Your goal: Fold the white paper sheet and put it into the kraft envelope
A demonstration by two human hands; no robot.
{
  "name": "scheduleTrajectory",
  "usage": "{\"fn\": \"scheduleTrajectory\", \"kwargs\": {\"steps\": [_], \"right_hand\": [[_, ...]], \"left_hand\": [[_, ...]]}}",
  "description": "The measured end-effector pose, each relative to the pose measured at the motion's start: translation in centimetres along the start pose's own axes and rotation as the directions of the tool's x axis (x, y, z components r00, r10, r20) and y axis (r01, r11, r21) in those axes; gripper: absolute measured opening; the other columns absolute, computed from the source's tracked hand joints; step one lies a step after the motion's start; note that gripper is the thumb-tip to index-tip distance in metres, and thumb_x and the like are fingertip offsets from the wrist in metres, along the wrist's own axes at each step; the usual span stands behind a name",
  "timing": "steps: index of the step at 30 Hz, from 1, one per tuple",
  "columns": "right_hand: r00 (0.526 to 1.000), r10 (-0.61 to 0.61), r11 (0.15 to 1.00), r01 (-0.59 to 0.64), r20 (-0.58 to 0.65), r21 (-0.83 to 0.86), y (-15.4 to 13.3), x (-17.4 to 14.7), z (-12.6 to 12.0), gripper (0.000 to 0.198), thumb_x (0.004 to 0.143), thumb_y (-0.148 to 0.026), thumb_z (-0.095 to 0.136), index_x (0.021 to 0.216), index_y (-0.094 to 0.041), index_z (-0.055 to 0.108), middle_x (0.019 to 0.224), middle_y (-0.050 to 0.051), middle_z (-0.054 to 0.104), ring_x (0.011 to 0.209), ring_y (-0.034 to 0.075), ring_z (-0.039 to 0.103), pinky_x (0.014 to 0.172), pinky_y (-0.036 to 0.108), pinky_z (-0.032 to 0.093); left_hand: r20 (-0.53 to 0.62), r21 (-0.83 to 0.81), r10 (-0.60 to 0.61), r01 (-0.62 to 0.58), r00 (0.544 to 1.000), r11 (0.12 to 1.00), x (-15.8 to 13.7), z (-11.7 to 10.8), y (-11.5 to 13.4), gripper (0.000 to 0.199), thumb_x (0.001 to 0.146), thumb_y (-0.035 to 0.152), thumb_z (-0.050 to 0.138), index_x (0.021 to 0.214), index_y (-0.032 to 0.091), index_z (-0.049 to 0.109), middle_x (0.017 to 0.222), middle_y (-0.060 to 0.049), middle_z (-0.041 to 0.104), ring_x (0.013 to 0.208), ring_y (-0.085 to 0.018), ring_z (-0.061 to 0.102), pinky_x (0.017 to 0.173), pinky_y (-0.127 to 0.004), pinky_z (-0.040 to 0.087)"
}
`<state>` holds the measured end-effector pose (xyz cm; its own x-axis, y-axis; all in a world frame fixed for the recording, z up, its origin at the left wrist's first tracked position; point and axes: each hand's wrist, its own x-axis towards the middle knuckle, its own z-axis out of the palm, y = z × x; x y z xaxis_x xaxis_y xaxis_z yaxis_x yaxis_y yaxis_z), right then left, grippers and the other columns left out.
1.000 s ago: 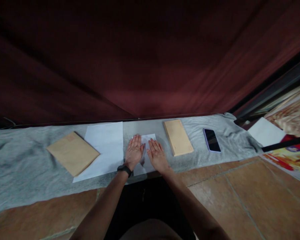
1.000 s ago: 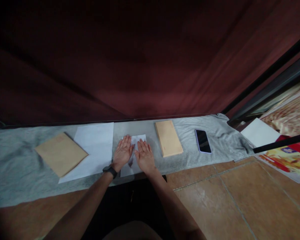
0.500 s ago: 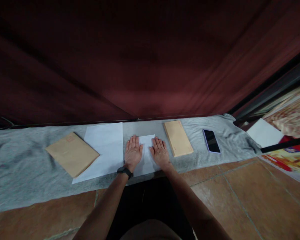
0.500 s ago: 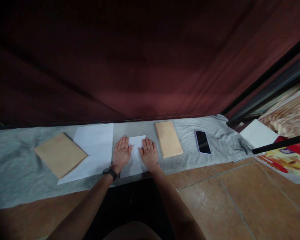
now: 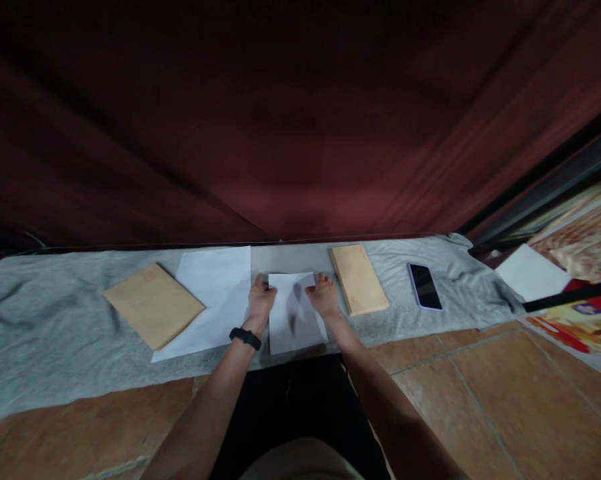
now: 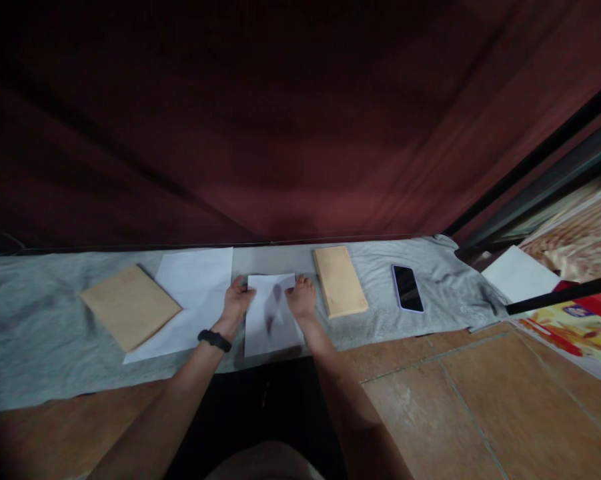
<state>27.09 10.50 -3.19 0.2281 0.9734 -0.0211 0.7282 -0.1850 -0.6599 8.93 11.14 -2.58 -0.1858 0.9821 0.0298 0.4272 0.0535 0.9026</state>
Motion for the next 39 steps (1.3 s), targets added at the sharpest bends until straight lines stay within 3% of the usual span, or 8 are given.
{"fn": "scheduleTrajectory", "kwargs": {"steps": [9, 11, 14, 17, 20, 25, 31, 39], "right_hand": [[0.986, -0.128, 0.9, 0.07, 0.107, 0.431, -1.0, 1.9, -3.8, 0.02, 0.079, -0.036, 0.063, 0.086, -0.017, 0.067, 0.083, 0.004, 0.074, 0.078, 0.02, 0.069, 0.074, 0.031, 0.054], [0.983, -0.17, 0.853, 0.114, 0.066, 0.509, -1.9, 2.2, -5.8, 0.024, 0.083, -0.038, 0.059, 0.095, -0.018, 0.066, 0.099, 0.005, 0.075, 0.088, 0.019, 0.07, 0.081, 0.031, 0.054], [0.947, -0.312, 0.696, 0.284, -0.078, 0.66, -2.7, 1.9, -8.5, 0.023, 0.086, -0.037, 0.057, 0.102, -0.021, 0.064, 0.113, 0.006, 0.073, 0.102, 0.02, 0.069, 0.091, 0.035, 0.052], [0.889, -0.436, 0.703, 0.433, -0.139, 0.564, -1.5, 0.2, -9.1, 0.017, 0.086, -0.031, 0.057, 0.098, -0.021, 0.064, 0.125, 0.009, 0.068, 0.117, 0.023, 0.064, 0.098, 0.038, 0.049], [0.891, -0.454, 0.818, 0.431, -0.033, 0.382, 1.2, -2.5, -7.6, 0.016, 0.088, -0.02, 0.052, 0.097, -0.021, 0.066, 0.126, 0.009, 0.069, 0.118, 0.022, 0.064, 0.099, 0.037, 0.049], [0.835, -0.535, 0.845, 0.53, 0.127, 0.078, 5.8, -5.8, -4.9, 0.035, 0.088, -0.005, 0.045, 0.104, -0.022, 0.072, 0.128, 0.006, 0.069, 0.127, 0.021, 0.057, 0.11, 0.041, 0.044], [0.87, -0.493, 0.87, 0.492, 0.033, 0.022, 6.5, -7.4, -3.8, 0.044, 0.096, -0.01, 0.037, 0.127, -0.022, 0.066, 0.133, 0.006, 0.066, 0.126, 0.018, 0.059, 0.108, 0.039, 0.048], [0.794, -0.599, 0.735, 0.596, 0.101, -0.325, 4.9, -11.0, -0.2, 0.055, 0.102, -0.037, 0.047, 0.152, -0.014, 0.04, 0.157, 0.013, 0.041, 0.145, 0.029, 0.039, 0.12, 0.051, 0.03]], "left_hand": [[0.162, -0.482, -0.098, 0.165, 0.982, 0.86, -0.3, -4.1, 6.8, 0.044, 0.057, 0.047, 0.081, 0.083, 0.015, 0.066, 0.073, -0.003, 0.07, 0.065, -0.019, 0.065, 0.064, -0.033, 0.053], [0.087, -0.513, 0.061, -0.007, 0.994, 0.858, -0.2, -5.3, 9.5, 0.034, 0.066, 0.043, 0.077, 0.084, 0.017, 0.066, 0.08, -0.001, 0.07, 0.077, -0.018, 0.067, 0.075, -0.032, 0.054], [0.025, -0.348, 0.349, -0.319, 0.937, 0.882, -1.0, -6.8, 11.8, 0.017, 0.078, 0.032, 0.067, 0.087, 0.019, 0.066, 0.1, -0.004, 0.073, 0.104, -0.022, 0.066, 0.099, -0.039, 0.049], [0.093, -0.209, 0.464, -0.438, 0.881, 0.874, -3.1, -7.2, 10.0, 0.01, 0.079, 0.019, 0.057, 0.086, 0.021, 0.064, 0.113, -0.006, 0.072, 0.12, -0.024, 0.062, 0.11, -0.046, 0.042], [0.233, -0.002, 0.448, -0.46, 0.863, 0.888, -5.5, -6.3, 5.1, 0.026, 0.075, 0.007, 0.049, 0.088, 0.023, 0.065, 0.116, -0.005, 0.073, 0.122, -0.022, 0.062, 0.115, -0.049, 0.039], [0.397, 0.24, 0.456, -0.57, 0.797, 0.786, -9.1, -4.5, -1.7, 0.049, 0.068, -0.007, 0.041, 0.094, 0.024, 0.069, 0.122, -0.004, 0.071, 0.124, -0.019, 0.06, 0.115, -0.044, 0.043], [0.485, 0.336, 0.45, -0.635, 0.75, 0.696, -11.2, -4.3, -2.5, 0.045, 0.079, -0.003, 0.046, 0.108, 0.023, 0.069, 0.13, -0.006, 0.067, 0.129, -0.022, 0.056, 0.112, -0.044, 0.046], [0.46, 0.317, 0.429, -0.596, 0.777, 0.738, -11.7, -4.7, -2.5, 0.055, 0.083, -0.005, 0.04, 0.121, 0.024, 0.067, 0.135, -0.004, 0.065, 0.129, -0.017, 0.057, 0.113, -0.042, 0.047]]}}
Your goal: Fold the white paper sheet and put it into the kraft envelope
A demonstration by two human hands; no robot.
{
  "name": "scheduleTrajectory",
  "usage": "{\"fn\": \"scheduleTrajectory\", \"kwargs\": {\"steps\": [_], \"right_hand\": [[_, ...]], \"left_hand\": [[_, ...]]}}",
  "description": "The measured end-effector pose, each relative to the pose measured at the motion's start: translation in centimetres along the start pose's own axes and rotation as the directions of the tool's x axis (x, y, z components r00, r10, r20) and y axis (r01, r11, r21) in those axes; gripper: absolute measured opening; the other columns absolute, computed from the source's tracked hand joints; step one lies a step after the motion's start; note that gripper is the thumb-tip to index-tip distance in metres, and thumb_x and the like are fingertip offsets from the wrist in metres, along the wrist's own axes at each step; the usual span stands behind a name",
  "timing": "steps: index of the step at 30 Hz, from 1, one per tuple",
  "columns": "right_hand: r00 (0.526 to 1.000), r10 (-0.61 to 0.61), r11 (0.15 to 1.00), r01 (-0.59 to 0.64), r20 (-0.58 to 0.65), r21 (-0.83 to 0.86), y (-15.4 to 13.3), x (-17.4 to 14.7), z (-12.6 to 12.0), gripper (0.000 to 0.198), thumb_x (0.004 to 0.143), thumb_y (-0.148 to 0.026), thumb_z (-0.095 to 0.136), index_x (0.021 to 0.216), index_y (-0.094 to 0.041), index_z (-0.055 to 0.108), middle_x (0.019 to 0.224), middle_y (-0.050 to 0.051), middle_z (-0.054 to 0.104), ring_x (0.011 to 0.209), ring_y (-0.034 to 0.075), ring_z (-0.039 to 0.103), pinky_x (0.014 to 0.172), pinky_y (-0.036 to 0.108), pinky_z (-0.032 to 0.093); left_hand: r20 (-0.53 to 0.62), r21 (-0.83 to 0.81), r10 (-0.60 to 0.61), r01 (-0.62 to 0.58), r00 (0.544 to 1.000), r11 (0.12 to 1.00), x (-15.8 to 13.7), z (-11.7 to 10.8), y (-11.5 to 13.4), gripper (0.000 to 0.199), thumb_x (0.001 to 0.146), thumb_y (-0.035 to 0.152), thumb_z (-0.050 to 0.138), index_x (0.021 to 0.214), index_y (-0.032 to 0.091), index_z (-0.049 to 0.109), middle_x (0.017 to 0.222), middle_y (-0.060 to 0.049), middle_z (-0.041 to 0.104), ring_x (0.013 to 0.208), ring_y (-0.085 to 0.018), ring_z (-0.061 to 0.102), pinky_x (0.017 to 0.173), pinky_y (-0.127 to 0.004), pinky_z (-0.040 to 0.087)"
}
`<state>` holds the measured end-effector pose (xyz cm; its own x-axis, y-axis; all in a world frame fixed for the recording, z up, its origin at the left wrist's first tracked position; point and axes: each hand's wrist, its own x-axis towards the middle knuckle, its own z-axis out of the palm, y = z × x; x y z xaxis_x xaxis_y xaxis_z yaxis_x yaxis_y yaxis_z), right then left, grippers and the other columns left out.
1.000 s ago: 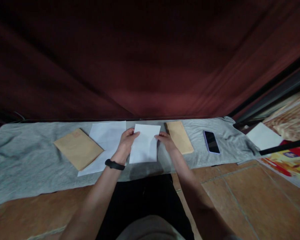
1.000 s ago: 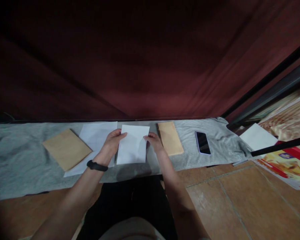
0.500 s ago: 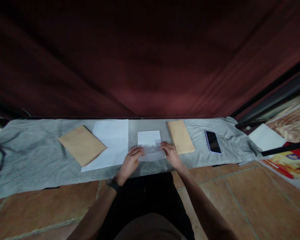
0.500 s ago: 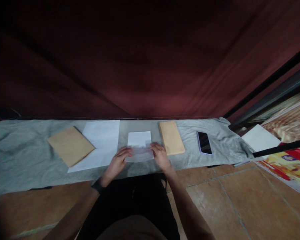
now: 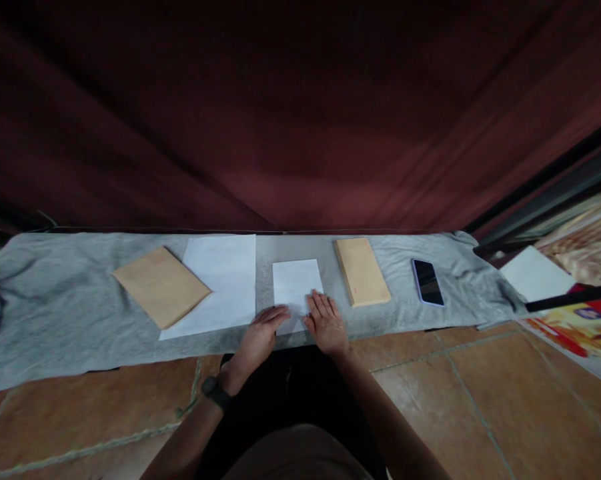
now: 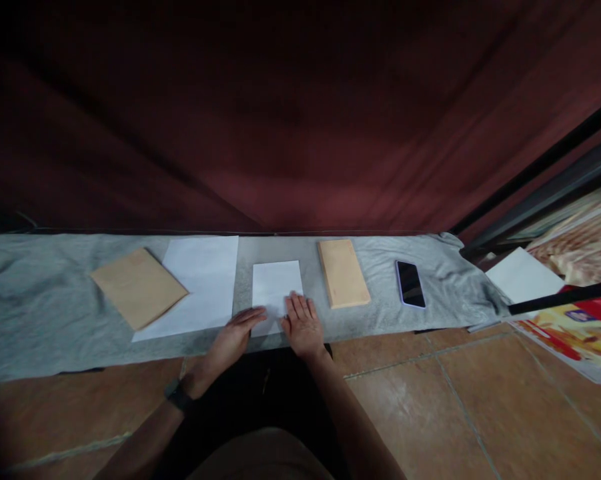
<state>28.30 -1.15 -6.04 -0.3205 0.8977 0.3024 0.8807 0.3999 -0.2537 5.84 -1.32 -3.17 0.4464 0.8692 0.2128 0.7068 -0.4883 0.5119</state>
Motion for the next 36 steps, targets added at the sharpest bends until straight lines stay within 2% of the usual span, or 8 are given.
{"fn": "scheduleTrajectory", "kwargs": {"steps": [4, 7, 13, 19, 24, 29, 32, 36], "right_hand": [[1.0, -0.007, 0.998, 0.008, 0.011, -0.066, 0.0, -0.1, 0.3, 0.056, 0.103, -0.036, 0.045, 0.153, -0.013, 0.038, 0.157, 0.014, 0.04, 0.145, 0.028, 0.038, 0.12, 0.049, 0.029], [1.0, -0.017, 0.996, 0.019, 0.025, -0.083, 0.2, -0.1, 0.5, 0.056, 0.1, -0.032, 0.047, 0.152, -0.011, 0.04, 0.156, 0.015, 0.043, 0.145, 0.029, 0.039, 0.12, 0.05, 0.028], [0.999, -0.028, 0.995, 0.026, -0.016, -0.093, 0.1, -0.4, 0.7, 0.052, 0.098, -0.027, 0.047, 0.146, -0.006, 0.048, 0.147, 0.019, 0.053, 0.143, 0.031, 0.04, 0.12, 0.052, 0.03], [1.0, 0.006, 0.995, -0.009, -0.025, -0.097, -0.2, 0.0, 0.5, 0.051, 0.102, -0.029, 0.041, 0.148, -0.007, 0.045, 0.152, 0.016, 0.048, 0.144, 0.028, 0.04, 0.121, 0.049, 0.028], [1.0, 0.018, 0.997, -0.018, -0.012, -0.075, -0.1, 0.0, 0.3, 0.056, 0.102, -0.029, 0.04, 0.154, -0.009, 0.034, 0.158, 0.014, 0.04, 0.146, 0.027, 0.037, 0.122, 0.048, 0.026], [0.999, 0.051, 0.998, -0.05, 0.003, -0.027, -0.2, 0.1, -0.3, 0.053, 0.104, -0.03, 0.037, 0.153, -0.009, 0.038, 0.158, 0.013, 0.039, 0.147, 0.026, 0.037, 0.122, 0.048, 0.025], [0.993, 0.118, 0.993, -0.118, 0.013, 0.015, -0.6, 2.1, -0.7, 0.052, 0.105, -0.032, 0.034, 0.152, -0.009, 0.04, 0.157, 0.013, 0.041, 0.146, 0.026, 0.037, 0.122, 0.048, 0.026], [0.995, 0.073, 0.995, -0.078, 0.071, 0.065, -1.6, 6.6, -0.1, 0.054, 0.106, -0.036, 0.029, 0.154, -0.012, 0.036, 0.16, 0.01, 0.035, 0.15, 0.023, 0.031, 0.123, 0.044, 0.025]], "left_hand": [[-0.018, 0.014, -0.031, 0.032, 0.999, 0.999, 3.0, 0.5, 2.3, 0.044, 0.1, 0.019, 0.039, 0.142, 0.018, 0.051, 0.149, -0.009, 0.054, 0.14, -0.019, 0.046, 0.118, -0.043, 0.039], [0.03, 0.094, -0.038, 0.035, 0.999, 0.995, 6.6, 2.6, 4.3, 0.054, 0.103, 0.038, 0.037, 0.149, 0.01, 0.041, 0.156, -0.015, 0.043, 0.148, -0.023, 0.035, 0.121, -0.044, 0.033], [0.078, 0.218, -0.118, 0.099, 0.99, 0.971, 11.2, 6.3, 4.2, 0.061, 0.103, 0.045, 0.032, 0.151, 0.008, 0.04, 0.16, -0.014, 0.035, 0.151, -0.025, 0.027, 0.125, -0.044, 0.024], [-0.011, 0.321, -0.107, 0.105, 0.994, 0.941, 11.1, 5.8, 0.8, 0.059, 0.104, 0.039, 0.025, 0.154, 0.009, 0.034, 0.163, -0.011, 0.03, 0.153, -0.023, 0.02, 0.126, -0.045, 0.016], [-0.119, 0.345, -0.221, 0.249, 0.968, 0.905, 9.7, 5.0, -1.0, 0.06, 0.103, 0.038, 0.025, 0.156, 0.009, 0.031, 0.162, -0.013, 0.03, 0.153, -0.024, 0.021, 0.125, -0.046, 0.018], [-0.184, 0.332, -0.258, 0.307, 0.948, 0.892, 7.9, 4.1, -1.9, 0.061, 0.101, 0.036, 0.03, 0.155, 0.005, 0.031, 0.162, -0.016, 0.029, 0.153, -0.026, 0.022, 0.125, -0.048, 0.019], [-0.189, 0.334, -0.248, 0.3, 0.95, 0.894, 7.4, 3.8, -2.0, 0.061, 0.101, 0.035, 0.03, 0.154, 0.004, 0.032, 0.162, -0.017, 0.03, 0.153, -0.027, 0.022, 0.125, -0.049, 0.02], [-0.179, 0.344, -0.243, 0.292, 0.953, 0.892, 7.4, 3.8, -2.1, 0.06, 0.1, 0.033, 0.031, 0.154, 0.007, 0.033, 0.162, -0.016, 0.03, 0.152, -0.028, 0.023, 0.124, -0.05, 0.021]]}}
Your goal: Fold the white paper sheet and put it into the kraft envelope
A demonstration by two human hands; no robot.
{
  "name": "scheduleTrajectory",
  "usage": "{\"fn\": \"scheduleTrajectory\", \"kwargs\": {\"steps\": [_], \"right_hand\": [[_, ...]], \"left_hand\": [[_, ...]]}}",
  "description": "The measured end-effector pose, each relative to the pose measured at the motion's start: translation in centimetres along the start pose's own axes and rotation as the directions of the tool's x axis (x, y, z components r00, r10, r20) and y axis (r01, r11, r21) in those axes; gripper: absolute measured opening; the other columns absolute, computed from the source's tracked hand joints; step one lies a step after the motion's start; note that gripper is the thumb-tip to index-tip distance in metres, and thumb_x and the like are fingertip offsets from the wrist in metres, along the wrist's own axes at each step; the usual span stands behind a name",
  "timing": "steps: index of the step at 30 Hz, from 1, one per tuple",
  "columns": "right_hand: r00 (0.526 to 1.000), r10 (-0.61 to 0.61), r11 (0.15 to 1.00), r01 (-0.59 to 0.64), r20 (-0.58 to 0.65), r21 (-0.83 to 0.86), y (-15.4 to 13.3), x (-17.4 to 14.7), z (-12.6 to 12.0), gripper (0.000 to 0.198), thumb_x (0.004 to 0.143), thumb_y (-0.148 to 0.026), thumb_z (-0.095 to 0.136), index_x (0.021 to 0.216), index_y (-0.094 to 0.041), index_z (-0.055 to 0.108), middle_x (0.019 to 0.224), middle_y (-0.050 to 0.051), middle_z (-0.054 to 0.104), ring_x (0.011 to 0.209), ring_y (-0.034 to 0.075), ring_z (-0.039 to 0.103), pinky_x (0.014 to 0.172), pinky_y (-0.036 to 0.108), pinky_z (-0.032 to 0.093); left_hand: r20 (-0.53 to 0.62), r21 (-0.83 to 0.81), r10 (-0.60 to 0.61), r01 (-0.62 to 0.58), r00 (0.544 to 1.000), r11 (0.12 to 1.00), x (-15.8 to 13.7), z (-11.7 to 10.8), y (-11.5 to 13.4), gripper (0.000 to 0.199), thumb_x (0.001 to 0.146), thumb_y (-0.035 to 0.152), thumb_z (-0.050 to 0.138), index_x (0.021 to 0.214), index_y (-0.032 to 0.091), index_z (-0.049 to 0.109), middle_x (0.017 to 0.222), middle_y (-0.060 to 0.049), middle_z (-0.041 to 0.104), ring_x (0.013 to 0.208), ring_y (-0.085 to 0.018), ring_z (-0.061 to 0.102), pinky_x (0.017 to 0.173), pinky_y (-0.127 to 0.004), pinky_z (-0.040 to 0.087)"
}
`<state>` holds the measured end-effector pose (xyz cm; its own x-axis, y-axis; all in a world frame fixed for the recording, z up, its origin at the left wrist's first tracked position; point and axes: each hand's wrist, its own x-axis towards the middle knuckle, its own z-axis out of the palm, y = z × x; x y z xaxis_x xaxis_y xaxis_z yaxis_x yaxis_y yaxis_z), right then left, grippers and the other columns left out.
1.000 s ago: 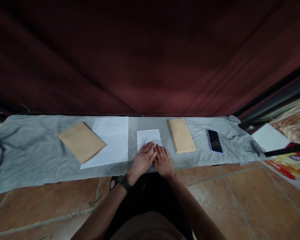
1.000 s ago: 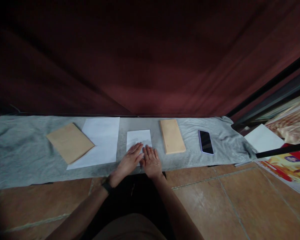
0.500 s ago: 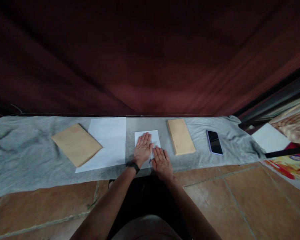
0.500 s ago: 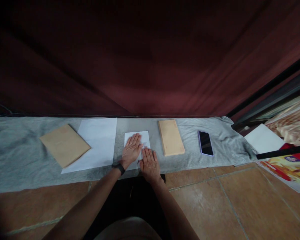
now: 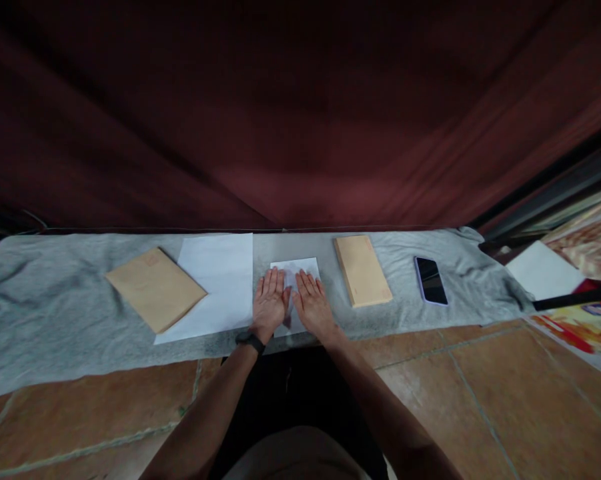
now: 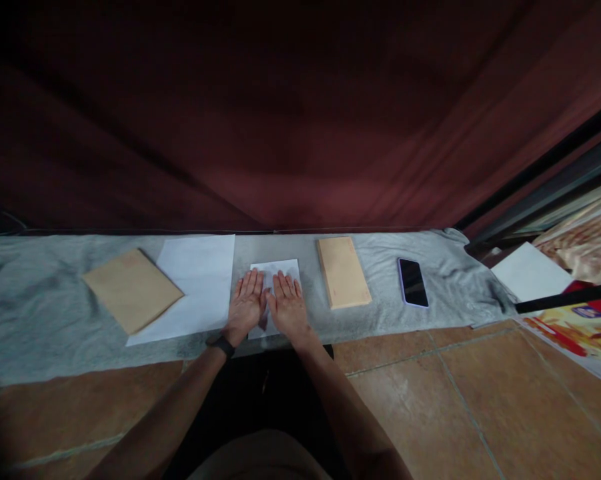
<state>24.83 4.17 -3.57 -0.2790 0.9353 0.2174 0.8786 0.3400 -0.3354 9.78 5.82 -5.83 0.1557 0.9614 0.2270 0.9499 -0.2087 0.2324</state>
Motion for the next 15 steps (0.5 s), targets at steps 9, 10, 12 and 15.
{"fn": "scheduleTrajectory", "kwargs": {"steps": [9, 10, 12, 15], "right_hand": [[1.0, -0.017, 0.994, 0.015, -0.017, -0.112, 1.7, 3.8, 3.3, 0.051, 0.106, -0.037, 0.034, 0.153, -0.017, 0.04, 0.158, 0.009, 0.039, 0.148, 0.024, 0.034, 0.123, 0.046, 0.024], [1.0, -0.004, 0.993, 0.0, -0.031, -0.122, 2.1, 3.8, 3.3, 0.052, 0.106, -0.038, 0.034, 0.153, -0.017, 0.039, 0.158, 0.01, 0.039, 0.148, 0.024, 0.035, 0.122, 0.047, 0.024], [0.998, 0.021, 0.991, -0.028, -0.057, -0.13, 2.8, 3.8, 3.2, 0.053, 0.106, -0.039, 0.034, 0.154, -0.017, 0.038, 0.158, 0.012, 0.04, 0.147, 0.025, 0.036, 0.122, 0.048, 0.025], [0.996, 0.045, 0.991, -0.055, -0.082, -0.121, 3.7, 3.9, 2.9, 0.055, 0.105, -0.041, 0.034, 0.153, -0.014, 0.039, 0.157, 0.014, 0.04, 0.146, 0.028, 0.037, 0.121, 0.049, 0.025]], "left_hand": [[0.008, -0.013, -0.006, 0.006, 1.0, 1.0, -0.1, 0.2, -0.1, 0.059, 0.101, 0.032, 0.028, 0.155, 0.011, 0.032, 0.163, -0.014, 0.028, 0.153, -0.027, 0.022, 0.123, -0.052, 0.023], [0.005, -0.02, -0.006, 0.006, 1.0, 1.0, -0.1, 0.2, 0.0, 0.059, 0.101, 0.033, 0.028, 0.155, 0.01, 0.032, 0.163, -0.014, 0.028, 0.153, -0.027, 0.022, 0.123, -0.053, 0.022], [0.001, -0.03, -0.006, 0.006, 1.0, 1.0, -0.1, 0.1, 0.0, 0.06, 0.101, 0.035, 0.028, 0.155, 0.01, 0.032, 0.163, -0.015, 0.027, 0.153, -0.027, 0.021, 0.124, -0.053, 0.021], [0.003, -0.027, -0.01, 0.01, 1.0, 1.0, -0.1, 0.1, 0.0, 0.06, 0.101, 0.036, 0.028, 0.155, 0.01, 0.031, 0.163, -0.014, 0.027, 0.153, -0.027, 0.021, 0.124, -0.052, 0.021]]}}
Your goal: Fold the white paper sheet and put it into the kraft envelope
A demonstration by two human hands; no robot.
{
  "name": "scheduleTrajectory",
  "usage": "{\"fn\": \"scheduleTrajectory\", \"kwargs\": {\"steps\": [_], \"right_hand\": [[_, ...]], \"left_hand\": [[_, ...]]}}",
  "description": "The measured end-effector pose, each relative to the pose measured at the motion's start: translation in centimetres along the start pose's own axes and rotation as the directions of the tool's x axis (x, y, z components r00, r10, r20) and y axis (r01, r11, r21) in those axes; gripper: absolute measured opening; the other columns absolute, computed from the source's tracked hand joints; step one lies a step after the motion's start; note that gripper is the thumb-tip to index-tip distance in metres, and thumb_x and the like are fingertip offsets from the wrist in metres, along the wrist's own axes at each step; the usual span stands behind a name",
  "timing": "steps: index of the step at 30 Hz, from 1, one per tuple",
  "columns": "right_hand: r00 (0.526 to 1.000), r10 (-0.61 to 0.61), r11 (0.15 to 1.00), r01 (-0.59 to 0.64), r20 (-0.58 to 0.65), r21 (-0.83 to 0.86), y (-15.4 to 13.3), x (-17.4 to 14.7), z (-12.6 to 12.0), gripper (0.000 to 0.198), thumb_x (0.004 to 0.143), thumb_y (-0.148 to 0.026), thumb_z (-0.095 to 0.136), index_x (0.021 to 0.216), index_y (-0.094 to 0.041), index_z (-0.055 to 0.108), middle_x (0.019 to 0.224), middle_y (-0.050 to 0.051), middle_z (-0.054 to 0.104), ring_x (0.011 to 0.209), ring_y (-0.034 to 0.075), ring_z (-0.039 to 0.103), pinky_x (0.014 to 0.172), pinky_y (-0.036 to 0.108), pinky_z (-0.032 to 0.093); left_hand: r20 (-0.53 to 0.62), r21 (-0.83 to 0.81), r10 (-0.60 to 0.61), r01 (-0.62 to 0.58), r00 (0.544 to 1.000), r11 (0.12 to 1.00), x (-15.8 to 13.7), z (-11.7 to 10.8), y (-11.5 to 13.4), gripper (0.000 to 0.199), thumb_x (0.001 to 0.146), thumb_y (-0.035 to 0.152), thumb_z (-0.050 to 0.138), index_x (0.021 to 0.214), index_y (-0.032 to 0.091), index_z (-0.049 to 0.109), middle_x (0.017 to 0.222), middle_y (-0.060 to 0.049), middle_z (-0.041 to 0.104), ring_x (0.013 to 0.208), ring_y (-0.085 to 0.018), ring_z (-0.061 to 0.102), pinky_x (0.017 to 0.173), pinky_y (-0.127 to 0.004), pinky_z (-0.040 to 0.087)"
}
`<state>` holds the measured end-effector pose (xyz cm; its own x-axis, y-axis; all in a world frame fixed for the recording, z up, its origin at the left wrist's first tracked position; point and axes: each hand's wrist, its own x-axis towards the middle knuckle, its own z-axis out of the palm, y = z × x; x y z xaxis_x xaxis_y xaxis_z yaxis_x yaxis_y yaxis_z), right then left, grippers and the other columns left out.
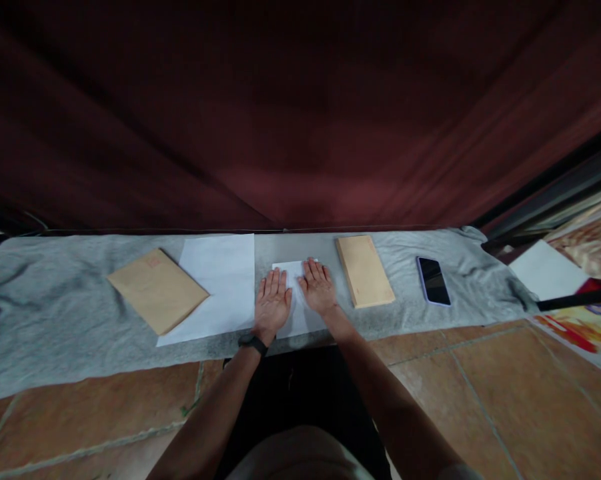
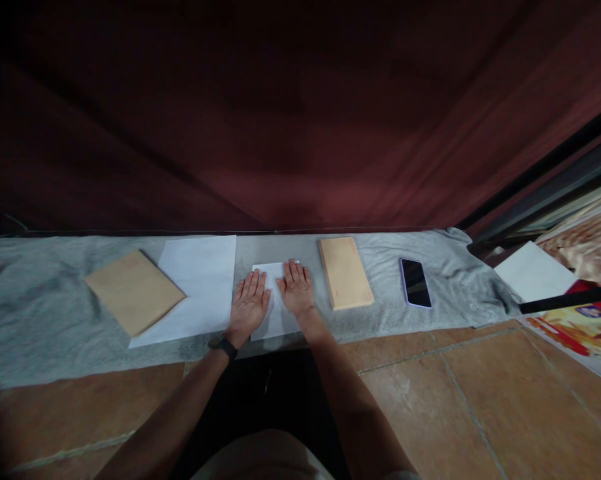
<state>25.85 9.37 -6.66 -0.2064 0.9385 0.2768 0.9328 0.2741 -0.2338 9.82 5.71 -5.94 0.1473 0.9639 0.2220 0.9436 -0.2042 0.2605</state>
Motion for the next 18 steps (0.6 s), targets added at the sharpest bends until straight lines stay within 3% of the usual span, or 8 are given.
{"fn": "scheduleTrajectory", "kwargs": {"steps": [7, 13, 18], "right_hand": [[0.998, 0.054, 0.998, -0.054, 0.02, -0.017, 2.0, -0.1, -0.8, 0.057, 0.106, -0.038, 0.033, 0.153, -0.007, 0.037, 0.158, 0.016, 0.038, 0.146, 0.03, 0.035, 0.12, 0.05, 0.024], [0.988, 0.138, 0.99, -0.14, -0.068, -0.028, 1.6, -2.6, -2.1, 0.055, 0.105, -0.031, 0.033, 0.153, -0.003, 0.035, 0.158, 0.021, 0.037, 0.147, 0.03, 0.034, 0.119, 0.052, 0.026], [0.995, -0.104, 0.995, 0.104, 0.008, 0.003, -2.1, -7.4, -2.3, 0.054, 0.104, -0.036, 0.04, 0.154, -0.018, 0.036, 0.161, 0.008, 0.035, 0.147, 0.025, 0.034, 0.12, 0.045, 0.028]], "left_hand": [[0.002, 0.012, 0.003, -0.003, 1.0, 1.0, 0.1, 0.3, -0.1, 0.062, 0.102, 0.04, 0.029, 0.155, 0.01, 0.031, 0.163, -0.015, 0.027, 0.153, -0.028, 0.021, 0.124, -0.052, 0.021], [-0.01, 0.018, -0.003, 0.003, 1.0, 1.0, 0.1, 0.4, -0.1, 0.062, 0.102, 0.041, 0.029, 0.155, 0.01, 0.031, 0.163, -0.015, 0.028, 0.153, -0.028, 0.022, 0.123, -0.052, 0.022], [0.003, 0.009, -0.012, 0.012, 1.0, 1.0, 0.1, 0.3, 0.0, 0.062, 0.102, 0.041, 0.029, 0.156, 0.01, 0.03, 0.163, -0.015, 0.028, 0.153, -0.028, 0.021, 0.124, -0.052, 0.02]]}}
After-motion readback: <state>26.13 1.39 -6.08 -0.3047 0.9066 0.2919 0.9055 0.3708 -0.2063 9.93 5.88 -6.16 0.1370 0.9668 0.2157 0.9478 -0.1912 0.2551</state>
